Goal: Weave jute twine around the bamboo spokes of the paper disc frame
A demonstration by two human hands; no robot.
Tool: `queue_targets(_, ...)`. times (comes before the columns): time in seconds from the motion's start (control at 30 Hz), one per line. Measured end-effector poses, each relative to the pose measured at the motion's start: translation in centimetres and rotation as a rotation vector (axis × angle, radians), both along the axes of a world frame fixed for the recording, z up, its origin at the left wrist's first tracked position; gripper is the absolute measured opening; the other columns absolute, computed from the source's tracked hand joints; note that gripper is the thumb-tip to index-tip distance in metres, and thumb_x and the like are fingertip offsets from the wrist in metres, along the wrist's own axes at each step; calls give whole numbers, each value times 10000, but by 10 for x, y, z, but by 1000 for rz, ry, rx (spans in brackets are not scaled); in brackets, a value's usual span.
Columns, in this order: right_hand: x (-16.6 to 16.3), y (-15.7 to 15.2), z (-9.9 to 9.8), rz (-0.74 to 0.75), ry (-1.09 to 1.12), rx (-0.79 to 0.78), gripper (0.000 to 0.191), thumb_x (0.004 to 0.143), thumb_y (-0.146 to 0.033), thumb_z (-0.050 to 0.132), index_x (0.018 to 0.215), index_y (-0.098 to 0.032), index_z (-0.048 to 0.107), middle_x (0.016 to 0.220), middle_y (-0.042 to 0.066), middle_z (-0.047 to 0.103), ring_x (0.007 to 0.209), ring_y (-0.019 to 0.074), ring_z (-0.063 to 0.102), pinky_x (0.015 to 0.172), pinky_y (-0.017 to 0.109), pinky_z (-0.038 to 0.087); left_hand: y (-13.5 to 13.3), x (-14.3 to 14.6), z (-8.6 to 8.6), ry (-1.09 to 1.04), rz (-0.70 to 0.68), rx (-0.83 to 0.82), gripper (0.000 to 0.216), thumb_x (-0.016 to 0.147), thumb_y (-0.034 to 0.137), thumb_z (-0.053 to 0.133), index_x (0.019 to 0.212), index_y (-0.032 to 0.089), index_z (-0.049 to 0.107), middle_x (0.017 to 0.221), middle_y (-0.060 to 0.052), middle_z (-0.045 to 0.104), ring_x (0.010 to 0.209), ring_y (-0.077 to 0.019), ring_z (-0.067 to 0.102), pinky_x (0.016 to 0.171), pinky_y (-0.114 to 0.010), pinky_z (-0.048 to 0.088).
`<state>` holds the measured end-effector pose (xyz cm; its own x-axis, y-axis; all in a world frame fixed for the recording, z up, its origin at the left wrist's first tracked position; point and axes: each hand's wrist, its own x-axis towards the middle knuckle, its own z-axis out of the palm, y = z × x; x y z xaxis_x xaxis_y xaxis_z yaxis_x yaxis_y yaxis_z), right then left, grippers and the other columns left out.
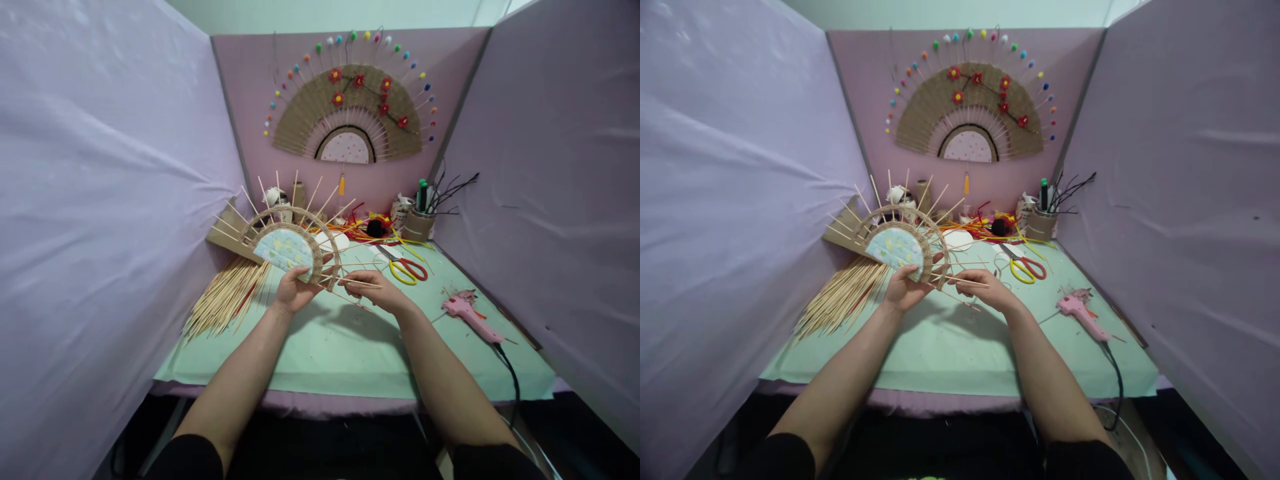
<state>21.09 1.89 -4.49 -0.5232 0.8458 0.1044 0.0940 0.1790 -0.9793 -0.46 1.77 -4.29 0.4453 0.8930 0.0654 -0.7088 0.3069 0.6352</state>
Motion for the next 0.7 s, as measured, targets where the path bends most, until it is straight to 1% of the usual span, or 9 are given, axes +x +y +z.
queue_targets(0.07, 2, 0, 1, -6, -19, 16, 328, 779, -425, 678, 973, -166, 729, 707, 14, 575, 656, 118, 474, 617, 250, 387, 1, -1, -1, -1, 31, 0, 548, 734, 190, 504, 1266, 83, 573, 1128, -143, 698, 1202, -348, 557, 1025, -526, 377)
queue_targets(0.27, 16, 6, 1, -89, -82, 70, 378, 768, -437, 669, 1013, -155, 728, 760, 38, 606, 677, 133, 489, 615, 261, 405, 4, -8, 2, 1, 165, 3, 530, 744, 150, 517, 1268, 111, 581, 1148, -120, 693, 1128, -299, 611, 983, -468, 445)
queue_targets(0.33, 22, 9, 1, -126, -91, 96, 381, 763, -445, 664, 998, -152, 725, 756, 37, 609, 673, 136, 488, 611, 265, 403, 5, -9, 3, 16, 193, 5, 532, 739, 150, 522, 1266, 109, 583, 1144, -124, 694, 1115, -300, 617, 961, -464, 462)
queue_targets(0.43, 31, 13, 1, -231, -129, 146, 367, 762, -463, 651, 951, -156, 720, 729, 33, 613, 647, 138, 479, 585, 270, 382, 6, -10, 4, 46, 218, 21, 522, 739, 166, 528, 1252, 97, 594, 1139, -141, 694, 1106, -314, 621, 933, -471, 476)
queue_targets(0.53, 36, 15, 1, -341, -128, 187, 348, 755, -468, 656, 913, -162, 709, 816, 58, 658, 690, 155, 511, 615, 283, 394, 7, -11, 5, 71, 257, 40, 489, 738, 166, 539, 1215, 89, 618, 1129, -145, 698, 1101, -312, 624, 924, -460, 482)
queue_targets(0.6, 36, 15, 1, -379, -106, 208, 342, 751, -474, 661, 892, -165, 701, 881, 72, 676, 737, 169, 535, 652, 291, 411, 8, -11, 4, 70, 280, 51, 469, 737, 156, 543, 1193, 93, 631, 1131, -139, 698, 1101, -307, 624, 921, -453, 484)
queue_targets(0.7, 35, 14, 2, -382, -116, 220, 349, 773, -496, 635, 864, -165, 703, 852, 70, 672, 730, 170, 539, 642, 287, 410, 9, -11, 3, 47, 312, 53, 418, 746, 152, 546, 1146, 100, 654, 1122, -129, 702, 1074, -291, 635, 902, -441, 493)
